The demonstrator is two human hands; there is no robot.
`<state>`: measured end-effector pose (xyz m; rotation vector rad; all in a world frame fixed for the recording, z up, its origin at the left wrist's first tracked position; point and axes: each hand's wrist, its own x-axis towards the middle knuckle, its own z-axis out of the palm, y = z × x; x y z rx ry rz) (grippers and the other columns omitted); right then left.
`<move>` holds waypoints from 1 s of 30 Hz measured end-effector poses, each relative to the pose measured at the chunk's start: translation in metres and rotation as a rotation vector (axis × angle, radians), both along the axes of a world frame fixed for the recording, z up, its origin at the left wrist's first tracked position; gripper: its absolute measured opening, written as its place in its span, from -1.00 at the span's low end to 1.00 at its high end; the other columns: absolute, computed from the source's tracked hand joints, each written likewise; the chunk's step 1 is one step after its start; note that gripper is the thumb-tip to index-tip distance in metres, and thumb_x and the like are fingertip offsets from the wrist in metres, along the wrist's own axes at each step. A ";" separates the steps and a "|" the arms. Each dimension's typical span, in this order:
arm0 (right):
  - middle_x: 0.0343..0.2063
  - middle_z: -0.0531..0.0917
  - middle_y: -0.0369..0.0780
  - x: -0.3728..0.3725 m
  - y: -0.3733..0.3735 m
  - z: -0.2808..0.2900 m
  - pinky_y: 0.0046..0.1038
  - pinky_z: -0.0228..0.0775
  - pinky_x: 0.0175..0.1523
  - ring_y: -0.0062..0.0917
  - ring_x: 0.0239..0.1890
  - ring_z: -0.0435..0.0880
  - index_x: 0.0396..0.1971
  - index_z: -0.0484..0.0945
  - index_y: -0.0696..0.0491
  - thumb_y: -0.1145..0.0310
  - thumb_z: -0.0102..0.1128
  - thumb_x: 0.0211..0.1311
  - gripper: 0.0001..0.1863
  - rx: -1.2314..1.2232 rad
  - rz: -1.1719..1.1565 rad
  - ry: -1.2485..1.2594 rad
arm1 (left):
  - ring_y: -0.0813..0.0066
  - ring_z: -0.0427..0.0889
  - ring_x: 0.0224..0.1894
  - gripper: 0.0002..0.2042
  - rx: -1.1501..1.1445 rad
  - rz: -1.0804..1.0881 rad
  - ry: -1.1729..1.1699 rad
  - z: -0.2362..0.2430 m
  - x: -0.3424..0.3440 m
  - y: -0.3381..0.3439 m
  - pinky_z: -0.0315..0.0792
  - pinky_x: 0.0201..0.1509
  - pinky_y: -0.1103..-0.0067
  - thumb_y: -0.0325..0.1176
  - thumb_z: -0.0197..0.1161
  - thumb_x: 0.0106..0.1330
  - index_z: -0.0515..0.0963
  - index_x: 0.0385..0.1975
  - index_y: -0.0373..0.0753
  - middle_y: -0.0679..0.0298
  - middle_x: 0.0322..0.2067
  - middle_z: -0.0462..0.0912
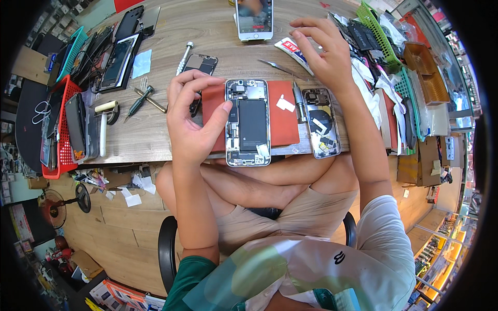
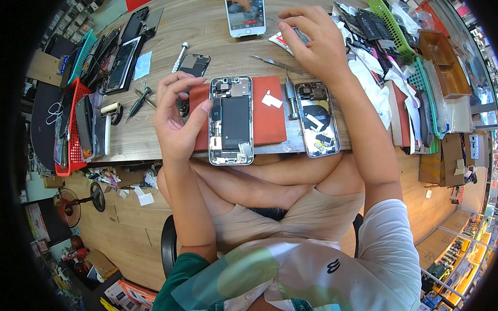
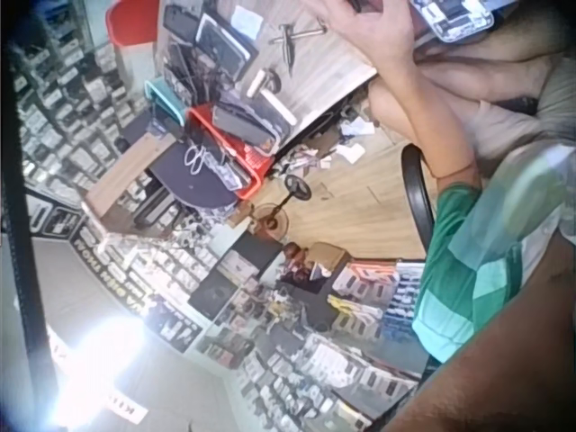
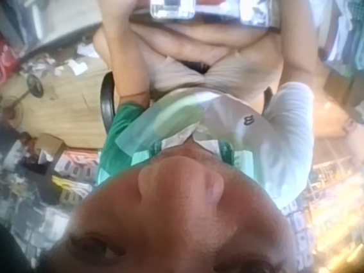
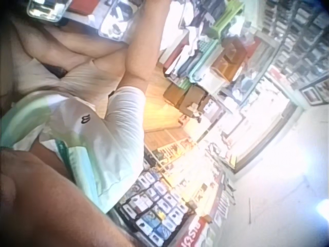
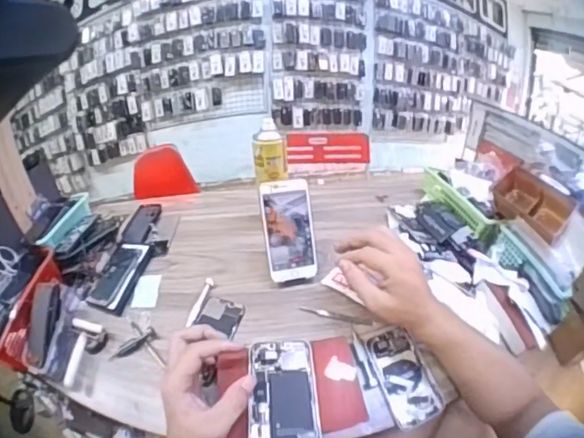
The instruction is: The person disassembles a smartphone, removes the battery and internal components, and uses tweezers to adjust connectors and parts inside the chassis. They handle the phone and its components throughout the process.
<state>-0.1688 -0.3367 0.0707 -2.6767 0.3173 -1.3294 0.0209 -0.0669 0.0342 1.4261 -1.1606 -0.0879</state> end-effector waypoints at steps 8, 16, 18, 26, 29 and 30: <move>0.01 0.88 -0.19 -0.002 -0.004 -0.002 -0.32 0.60 0.19 -0.30 0.06 0.81 -0.12 0.85 0.12 0.43 0.44 0.46 -0.87 -0.006 0.002 -0.025 | 0.30 0.64 0.19 -0.65 0.005 0.009 0.021 0.001 -0.003 -0.001 0.44 0.22 0.41 -0.51 0.58 0.20 0.79 0.01 -0.21 0.21 0.11 0.67; 0.01 0.89 -0.20 -0.004 -0.001 0.004 -0.31 0.60 0.20 -0.29 0.07 0.81 -0.13 0.85 0.13 0.42 0.45 0.46 -0.87 0.005 0.008 -0.018 | 0.32 0.64 0.20 -0.66 0.012 0.014 0.023 0.000 -0.003 -0.002 0.45 0.24 0.42 -0.53 0.56 0.20 0.79 0.01 -0.22 0.21 0.11 0.67; 0.01 0.89 -0.20 -0.004 -0.001 0.004 -0.32 0.60 0.20 -0.29 0.07 0.81 -0.13 0.85 0.13 0.42 0.45 0.46 -0.87 0.002 0.011 -0.019 | 0.31 0.64 0.21 -0.65 0.013 0.013 0.017 0.000 -0.002 -0.002 0.44 0.24 0.42 -0.54 0.55 0.19 0.79 0.01 -0.21 0.21 0.12 0.66; 0.02 0.89 -0.20 -0.002 0.003 0.004 -0.33 0.60 0.21 -0.31 0.09 0.81 -0.14 0.85 0.14 0.43 0.44 0.46 -0.88 0.013 -0.004 -0.008 | 0.19 0.56 0.32 -0.59 0.033 0.025 0.004 0.001 -0.003 0.000 0.38 0.48 0.29 -0.56 0.50 0.11 0.79 0.02 -0.20 0.15 0.19 0.61; 0.03 0.88 -0.20 -0.003 0.002 0.003 -0.33 0.60 0.22 -0.31 0.09 0.81 -0.15 0.85 0.13 0.44 0.42 0.46 -0.88 0.044 0.007 -0.007 | 0.15 0.55 0.34 -0.59 0.037 0.026 0.007 0.002 -0.004 0.000 0.36 0.53 0.26 -0.56 0.49 0.10 0.79 0.03 -0.20 0.13 0.20 0.61; 0.04 0.88 -0.20 -0.003 0.002 0.003 -0.32 0.60 0.23 -0.31 0.10 0.81 -0.15 0.85 0.13 0.44 0.42 0.46 -0.88 0.038 0.008 -0.006 | 0.15 0.55 0.34 -0.59 0.036 0.026 0.005 0.002 -0.004 -0.001 0.36 0.53 0.25 -0.56 0.49 0.10 0.79 0.02 -0.20 0.13 0.20 0.61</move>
